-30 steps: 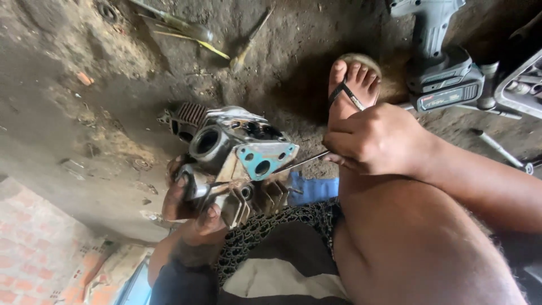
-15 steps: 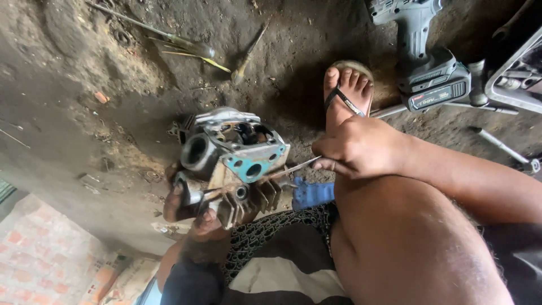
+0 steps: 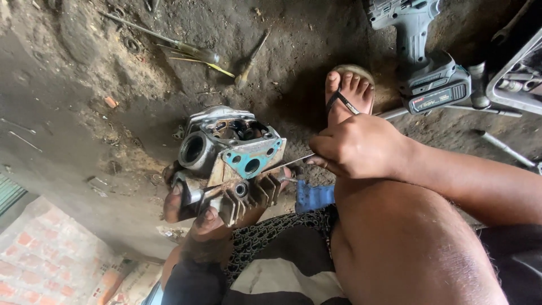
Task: Scraping old gasket residue from a motorcycle engine cylinder head using a flat-head screwdriver.
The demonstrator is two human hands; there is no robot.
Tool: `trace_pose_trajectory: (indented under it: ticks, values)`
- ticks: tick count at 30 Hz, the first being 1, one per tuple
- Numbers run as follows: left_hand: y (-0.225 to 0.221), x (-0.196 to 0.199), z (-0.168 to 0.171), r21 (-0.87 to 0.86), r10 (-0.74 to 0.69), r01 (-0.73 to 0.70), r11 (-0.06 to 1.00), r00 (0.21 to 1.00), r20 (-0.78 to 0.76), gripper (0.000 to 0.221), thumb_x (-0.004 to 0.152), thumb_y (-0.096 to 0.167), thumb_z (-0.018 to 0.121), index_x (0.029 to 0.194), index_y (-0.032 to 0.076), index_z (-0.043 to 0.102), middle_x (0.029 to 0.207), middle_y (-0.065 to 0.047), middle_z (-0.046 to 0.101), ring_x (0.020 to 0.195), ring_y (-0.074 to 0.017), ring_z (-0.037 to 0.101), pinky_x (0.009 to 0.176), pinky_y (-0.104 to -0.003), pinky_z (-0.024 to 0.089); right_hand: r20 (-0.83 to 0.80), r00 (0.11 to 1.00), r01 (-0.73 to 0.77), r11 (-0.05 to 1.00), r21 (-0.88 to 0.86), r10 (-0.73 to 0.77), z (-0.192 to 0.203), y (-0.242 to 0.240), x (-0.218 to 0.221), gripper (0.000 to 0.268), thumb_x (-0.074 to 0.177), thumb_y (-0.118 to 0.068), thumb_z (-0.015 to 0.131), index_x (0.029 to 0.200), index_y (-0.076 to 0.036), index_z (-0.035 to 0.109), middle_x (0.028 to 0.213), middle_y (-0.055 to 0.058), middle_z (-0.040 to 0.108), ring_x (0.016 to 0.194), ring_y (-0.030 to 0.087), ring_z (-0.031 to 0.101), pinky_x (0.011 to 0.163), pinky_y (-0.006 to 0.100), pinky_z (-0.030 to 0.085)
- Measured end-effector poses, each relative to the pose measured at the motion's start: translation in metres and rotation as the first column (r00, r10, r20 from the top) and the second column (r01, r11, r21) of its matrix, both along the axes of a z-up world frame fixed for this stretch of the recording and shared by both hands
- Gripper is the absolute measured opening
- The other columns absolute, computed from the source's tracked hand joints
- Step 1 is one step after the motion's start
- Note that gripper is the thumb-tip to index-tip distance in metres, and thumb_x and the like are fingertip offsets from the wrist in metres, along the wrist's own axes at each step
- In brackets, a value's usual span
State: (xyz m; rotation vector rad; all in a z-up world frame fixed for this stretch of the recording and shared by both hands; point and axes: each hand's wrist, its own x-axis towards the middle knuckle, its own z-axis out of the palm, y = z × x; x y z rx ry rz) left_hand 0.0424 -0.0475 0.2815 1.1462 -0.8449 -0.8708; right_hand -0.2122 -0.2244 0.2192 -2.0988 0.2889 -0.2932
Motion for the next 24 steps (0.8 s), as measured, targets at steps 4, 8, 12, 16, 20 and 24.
trace_pose_trajectory:
  ticks: [4, 8, 12, 16, 20, 24]
  values:
    - [-0.009, -0.007, -0.002, -0.05, 0.046, -0.032, 0.998, 0.947, 0.318, 0.056, 0.088, 0.022, 0.066, 0.139, 0.029, 0.045, 0.151, -0.001, 0.045, 0.139, -0.0257, 0.046, 0.116, -0.053, 0.054, -0.033, 0.992, -0.108, 0.97, 0.217, 0.118, 0.01, -0.009, 0.001, 0.035, 0.102, -0.039, 0.056, 0.078, -0.013, 0.056, 0.06, 0.009, 0.059, 0.051, 0.039, 0.065, 0.045, 0.047, 0.053]
    - [-0.011, -0.006, -0.005, -0.094, 0.1, -0.074, 0.993, 0.946, 0.308, 0.057, 0.082, 0.018, 0.065, 0.135, 0.03, 0.05, 0.152, -0.008, 0.052, 0.134, -0.0268, 0.055, 0.113, -0.057, 0.057, 0.012, 0.989, -0.15, 0.978, 0.145, 0.15, 0.013, -0.008, -0.001, 0.039, 0.102, -0.044, 0.057, 0.076, -0.016, 0.056, 0.057, 0.005, 0.059, 0.049, 0.034, 0.065, 0.046, 0.043, 0.055]
    - [-0.031, -0.015, 0.031, 0.22, -0.237, -0.179, 0.959, -0.08, 0.968, 0.125, 0.088, 0.084, 0.078, 0.163, 0.026, -0.004, 0.158, -0.01, 0.006, 0.146, -0.0273, 0.018, 0.115, -0.039, 0.051, 0.013, 0.997, -0.072, 0.997, 0.038, 0.072, 0.001, -0.001, -0.004, 0.039, 0.106, -0.047, 0.047, 0.081, -0.019, 0.056, 0.06, 0.002, 0.056, 0.051, 0.029, 0.064, 0.046, 0.042, 0.053]
    - [-0.001, -0.008, -0.01, -0.16, 0.235, -0.192, 0.968, 0.479, 0.846, 0.059, 0.095, 0.029, 0.071, 0.143, 0.053, 0.046, 0.147, 0.003, 0.038, 0.134, -0.0267, 0.051, 0.115, -0.042, 0.055, 0.006, 1.0, -0.026, 0.997, -0.067, 0.026, 0.002, 0.002, -0.005, 0.036, 0.107, -0.044, 0.049, 0.082, -0.019, 0.056, 0.067, -0.001, 0.057, 0.055, 0.026, 0.065, 0.05, 0.038, 0.054]
    - [-0.019, -0.013, -0.012, -0.153, 0.25, -0.201, 0.968, 0.849, 0.465, 0.036, 0.102, 0.036, 0.062, 0.131, 0.019, 0.051, 0.139, -0.009, 0.059, 0.127, -0.0238, 0.059, 0.111, -0.04, 0.054, -0.024, 0.999, -0.037, 0.999, -0.019, 0.036, 0.014, -0.004, 0.001, 0.037, 0.107, -0.044, 0.048, 0.085, -0.015, 0.056, 0.065, 0.005, 0.058, 0.053, 0.033, 0.065, 0.047, 0.044, 0.054]
    - [-0.017, -0.01, -0.019, -0.257, 0.276, -0.12, 0.959, 0.594, 0.755, 0.072, 0.079, 0.015, 0.086, 0.138, 0.037, 0.053, 0.143, 0.008, 0.042, 0.133, -0.0165, 0.051, 0.114, -0.029, 0.053, -0.085, 0.991, -0.097, 0.989, 0.112, 0.107, 0.004, 0.006, -0.008, 0.03, 0.099, -0.041, 0.06, 0.088, -0.013, 0.062, 0.059, 0.012, 0.061, 0.052, 0.038, 0.067, 0.049, 0.049, 0.056]
